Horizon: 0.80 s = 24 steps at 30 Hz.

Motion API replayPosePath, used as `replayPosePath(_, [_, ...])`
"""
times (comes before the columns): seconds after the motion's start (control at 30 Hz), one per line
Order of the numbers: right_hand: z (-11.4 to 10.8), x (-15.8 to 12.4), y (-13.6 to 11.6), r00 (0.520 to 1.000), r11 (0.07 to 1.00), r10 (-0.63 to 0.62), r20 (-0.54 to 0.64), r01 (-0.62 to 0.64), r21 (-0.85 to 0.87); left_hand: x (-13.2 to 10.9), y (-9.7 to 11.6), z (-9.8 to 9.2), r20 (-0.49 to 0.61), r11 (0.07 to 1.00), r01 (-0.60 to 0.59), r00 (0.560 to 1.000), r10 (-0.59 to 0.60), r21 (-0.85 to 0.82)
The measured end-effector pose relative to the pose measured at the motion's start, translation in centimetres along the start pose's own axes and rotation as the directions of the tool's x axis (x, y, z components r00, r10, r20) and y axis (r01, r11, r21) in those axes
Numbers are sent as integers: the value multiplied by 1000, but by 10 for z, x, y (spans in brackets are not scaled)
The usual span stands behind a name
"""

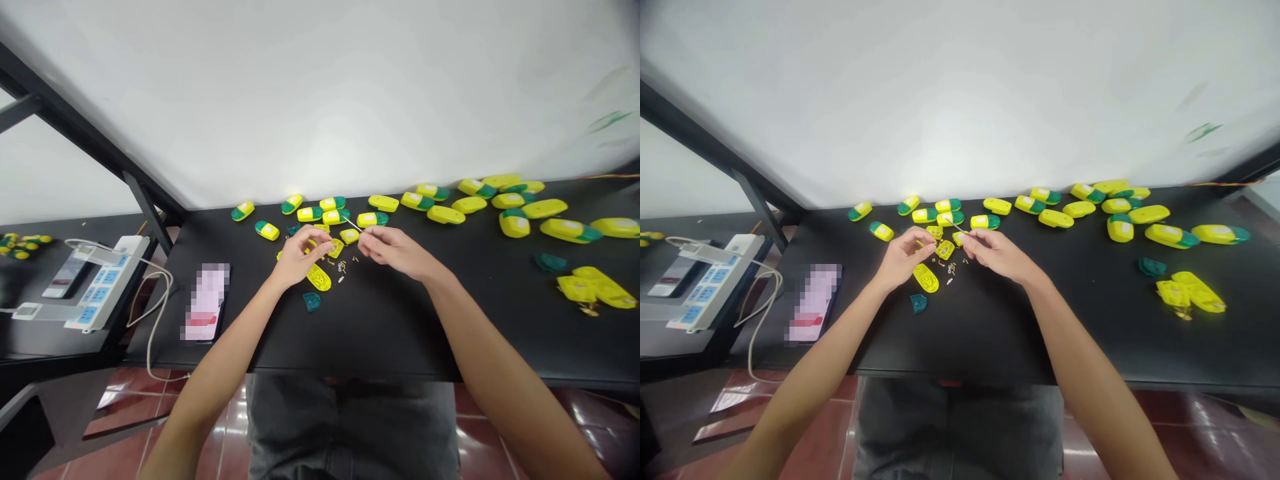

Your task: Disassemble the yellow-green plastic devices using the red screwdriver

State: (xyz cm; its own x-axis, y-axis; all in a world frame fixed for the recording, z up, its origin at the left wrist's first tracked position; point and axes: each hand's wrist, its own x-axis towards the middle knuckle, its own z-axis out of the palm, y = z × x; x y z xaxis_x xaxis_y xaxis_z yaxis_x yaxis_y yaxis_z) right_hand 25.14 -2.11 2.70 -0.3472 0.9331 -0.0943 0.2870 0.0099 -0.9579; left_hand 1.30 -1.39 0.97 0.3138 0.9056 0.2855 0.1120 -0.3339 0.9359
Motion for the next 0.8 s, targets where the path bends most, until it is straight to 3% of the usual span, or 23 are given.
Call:
replayPosePath(0.07, [-11, -2, 1, 996, 999, 39, 83, -39, 0, 1, -2, -2, -65, 989, -82, 994, 90, 121])
replayPosePath(0.17, [-19, -5, 0, 986, 998, 59, 154, -53, -43, 2, -2, -3, -79, 972, -133, 985, 150, 195])
replayPosePath(0.47, [-16, -6, -6, 989, 991, 1, 149, 19, -130, -1, -1, 1, -13, 962, -162, 986, 169, 220])
replayPosePath(0.8, [-18, -6, -5, 988, 986, -17, 153, 42, -161, -1, -1, 1, -15, 958, -167, 984, 175, 233])
